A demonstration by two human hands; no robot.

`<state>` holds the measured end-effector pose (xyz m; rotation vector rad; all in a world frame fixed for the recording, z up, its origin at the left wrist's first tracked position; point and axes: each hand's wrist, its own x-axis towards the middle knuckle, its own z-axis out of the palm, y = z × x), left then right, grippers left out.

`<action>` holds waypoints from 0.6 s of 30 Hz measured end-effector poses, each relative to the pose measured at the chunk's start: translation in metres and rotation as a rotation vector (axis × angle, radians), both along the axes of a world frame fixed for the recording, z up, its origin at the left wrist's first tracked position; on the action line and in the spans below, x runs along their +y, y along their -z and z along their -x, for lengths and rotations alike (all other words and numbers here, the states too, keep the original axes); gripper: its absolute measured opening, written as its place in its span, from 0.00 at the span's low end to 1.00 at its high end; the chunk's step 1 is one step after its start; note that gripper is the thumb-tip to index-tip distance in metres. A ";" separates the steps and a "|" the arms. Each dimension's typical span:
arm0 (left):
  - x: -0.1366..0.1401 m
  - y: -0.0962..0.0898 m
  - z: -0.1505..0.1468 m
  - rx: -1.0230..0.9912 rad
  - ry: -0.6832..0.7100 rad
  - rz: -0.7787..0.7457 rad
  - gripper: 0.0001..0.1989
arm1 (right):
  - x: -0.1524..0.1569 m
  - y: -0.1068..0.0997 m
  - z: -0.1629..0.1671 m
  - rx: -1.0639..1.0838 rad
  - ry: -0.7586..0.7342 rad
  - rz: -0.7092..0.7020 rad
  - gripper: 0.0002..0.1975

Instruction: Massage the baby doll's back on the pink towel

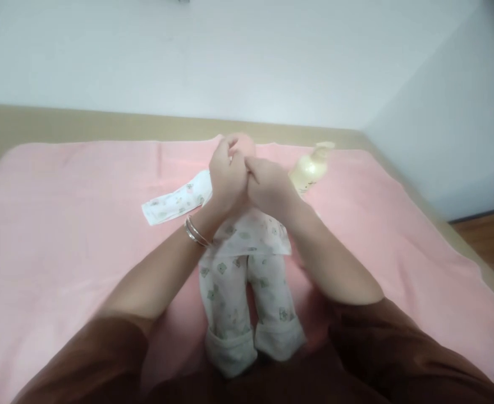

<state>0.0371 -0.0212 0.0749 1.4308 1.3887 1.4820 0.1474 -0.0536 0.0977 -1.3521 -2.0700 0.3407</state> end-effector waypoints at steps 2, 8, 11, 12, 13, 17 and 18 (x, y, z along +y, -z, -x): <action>0.010 0.014 0.001 0.104 -0.031 0.025 0.15 | 0.012 0.015 0.004 -0.006 -0.019 0.072 0.17; 0.019 0.029 0.003 0.237 -0.050 0.042 0.12 | 0.036 0.056 0.010 0.043 0.068 0.061 0.24; 0.016 0.037 0.005 0.278 -0.053 -0.035 0.12 | 0.038 0.067 0.012 0.043 0.112 0.060 0.27; 0.014 0.041 0.007 0.303 -0.050 -0.067 0.13 | 0.037 0.069 0.012 0.039 0.119 0.064 0.27; 0.011 0.045 0.009 0.330 -0.044 -0.097 0.14 | 0.037 0.070 0.011 0.034 0.121 0.068 0.28; 0.001 0.058 0.017 0.406 -0.006 -0.154 0.18 | 0.040 0.074 0.001 0.030 0.085 0.062 0.28; 0.000 0.061 0.019 0.423 -0.001 -0.154 0.20 | 0.042 0.075 -0.003 0.027 0.068 0.050 0.27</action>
